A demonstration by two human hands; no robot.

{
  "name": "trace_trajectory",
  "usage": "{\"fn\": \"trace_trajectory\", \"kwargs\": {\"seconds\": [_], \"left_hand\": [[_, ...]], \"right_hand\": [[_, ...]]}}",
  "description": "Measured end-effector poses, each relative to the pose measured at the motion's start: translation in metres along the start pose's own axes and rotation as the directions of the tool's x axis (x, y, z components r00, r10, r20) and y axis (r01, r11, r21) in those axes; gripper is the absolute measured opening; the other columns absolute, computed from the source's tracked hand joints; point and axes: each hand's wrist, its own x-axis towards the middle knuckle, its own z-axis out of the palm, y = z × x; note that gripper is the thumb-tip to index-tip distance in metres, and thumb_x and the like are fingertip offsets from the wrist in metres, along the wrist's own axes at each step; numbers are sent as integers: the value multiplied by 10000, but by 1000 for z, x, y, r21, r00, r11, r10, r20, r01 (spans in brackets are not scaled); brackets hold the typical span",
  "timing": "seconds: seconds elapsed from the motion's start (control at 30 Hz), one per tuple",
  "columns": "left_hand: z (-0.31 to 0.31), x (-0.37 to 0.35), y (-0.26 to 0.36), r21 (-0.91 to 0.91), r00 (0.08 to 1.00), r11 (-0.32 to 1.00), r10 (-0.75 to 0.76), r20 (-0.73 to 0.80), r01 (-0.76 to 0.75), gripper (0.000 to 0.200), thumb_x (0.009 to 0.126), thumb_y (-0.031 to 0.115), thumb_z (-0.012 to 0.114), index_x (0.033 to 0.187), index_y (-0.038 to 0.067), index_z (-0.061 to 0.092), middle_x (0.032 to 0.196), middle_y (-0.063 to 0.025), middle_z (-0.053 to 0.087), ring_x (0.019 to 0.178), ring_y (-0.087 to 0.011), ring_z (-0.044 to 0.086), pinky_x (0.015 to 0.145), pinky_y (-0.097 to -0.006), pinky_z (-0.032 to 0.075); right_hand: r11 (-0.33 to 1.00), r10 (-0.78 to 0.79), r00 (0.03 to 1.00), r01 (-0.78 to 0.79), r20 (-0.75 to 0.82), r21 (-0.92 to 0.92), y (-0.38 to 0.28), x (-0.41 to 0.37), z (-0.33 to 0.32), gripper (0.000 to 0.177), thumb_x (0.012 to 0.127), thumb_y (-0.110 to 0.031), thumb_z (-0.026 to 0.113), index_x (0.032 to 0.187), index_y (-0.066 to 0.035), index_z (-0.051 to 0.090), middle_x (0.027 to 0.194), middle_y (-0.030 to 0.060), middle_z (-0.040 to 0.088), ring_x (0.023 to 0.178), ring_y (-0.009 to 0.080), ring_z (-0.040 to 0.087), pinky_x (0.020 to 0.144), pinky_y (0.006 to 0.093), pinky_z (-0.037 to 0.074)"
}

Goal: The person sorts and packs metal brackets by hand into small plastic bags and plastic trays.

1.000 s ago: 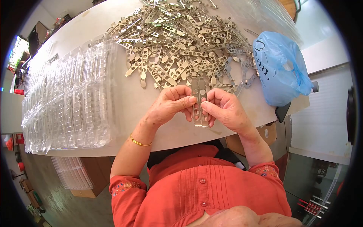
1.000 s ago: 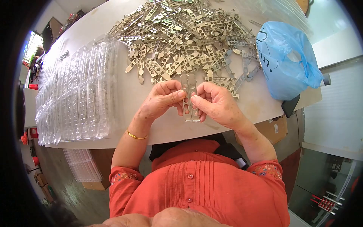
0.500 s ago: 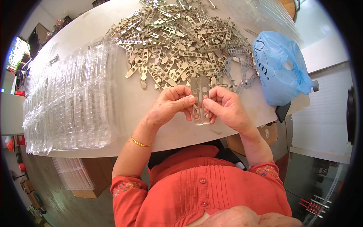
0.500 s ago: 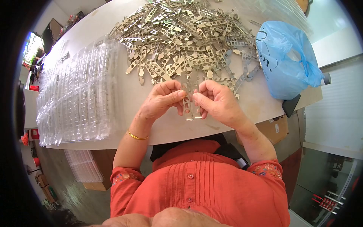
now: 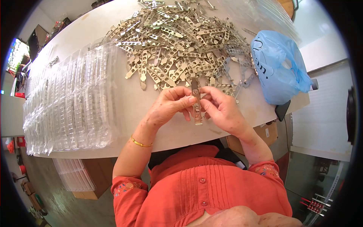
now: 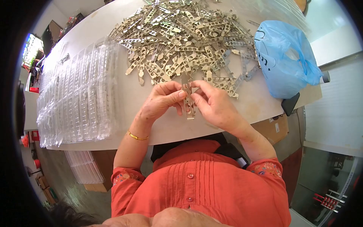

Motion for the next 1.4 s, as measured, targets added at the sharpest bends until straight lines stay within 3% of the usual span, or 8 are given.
{"fn": "trace_trajectory", "kwargs": {"seconds": [0.07,0.23,0.57,0.63,0.73,0.83,1.03,1.4], "left_hand": [[1,0,2,-2,1000,1000,9,-5,-9,182,960,192,689,1016,19,676,859,-79,719,716,-163,706,567,-272,562],[0,2,-2,126,998,990,61,-21,-58,231,946,247,718,977,21,684,832,-36,704,740,-114,678,604,-260,549],[0,1,-2,129,997,990,58,-43,-52,155,939,160,715,960,6,709,883,-46,703,772,-123,641,702,-272,545],[-5,5,-9,69,991,990,127,-35,-125,168,922,86,718,1061,0,679,916,-49,696,775,-127,646,709,-279,556],[-5,6,-8,-75,985,985,146,-91,-153,311,900,22,719,1192,-1,614,947,-57,684,781,-133,657,717,-288,569],[1,4,-3,-65,983,987,139,-123,-148,406,889,1,721,1260,3,557,974,-67,677,807,-143,673,714,-294,580],[0,4,0,-63,995,998,4,-103,-10,380,872,23,754,1203,14,568,960,-56,671,841,-142,675,734,-309,594],[-2,5,-3,-86,998,996,29,-54,-33,375,878,8,739,1206,32,561,980,-61,688,848,-140,690,705,-293,605]], "right_hand": [[996,-25,998,20,-60,-82,0,0,-4,175,973,-107,624,1114,-3,622,816,59,695,687,89,646,615,259,512],[998,50,998,-52,40,41,-5,-4,0,126,949,-129,676,930,-23,611,794,43,697,682,78,639,615,246,506],[979,55,995,-71,86,193,5,-1,1,118,960,-105,659,922,-38,570,774,-8,623,679,49,594,589,224,484],[919,88,995,-103,57,380,-2,-3,-2,122,969,-101,645,955,-50,535,782,-21,590,671,48,577,587,216,483],[926,130,991,-133,32,355,-5,-3,-13,120,979,-105,632,985,-60,520,817,-3,603,681,53,580,596,217,497],[911,153,986,-166,66,378,0,-3,-12,112,980,-105,626,986,-65,522,823,0,606,679,56,588,591,221,508],[902,146,985,-172,96,395,8,-4,-8,108,978,-106,625,996,-61,528,831,8,611,672,68,602,588,231,521],[898,170,978,-204,120,389,9,-3,-2,106,975,-100,623,990,-51,530,826,11,609,667,67,605,585,225,531]]}}
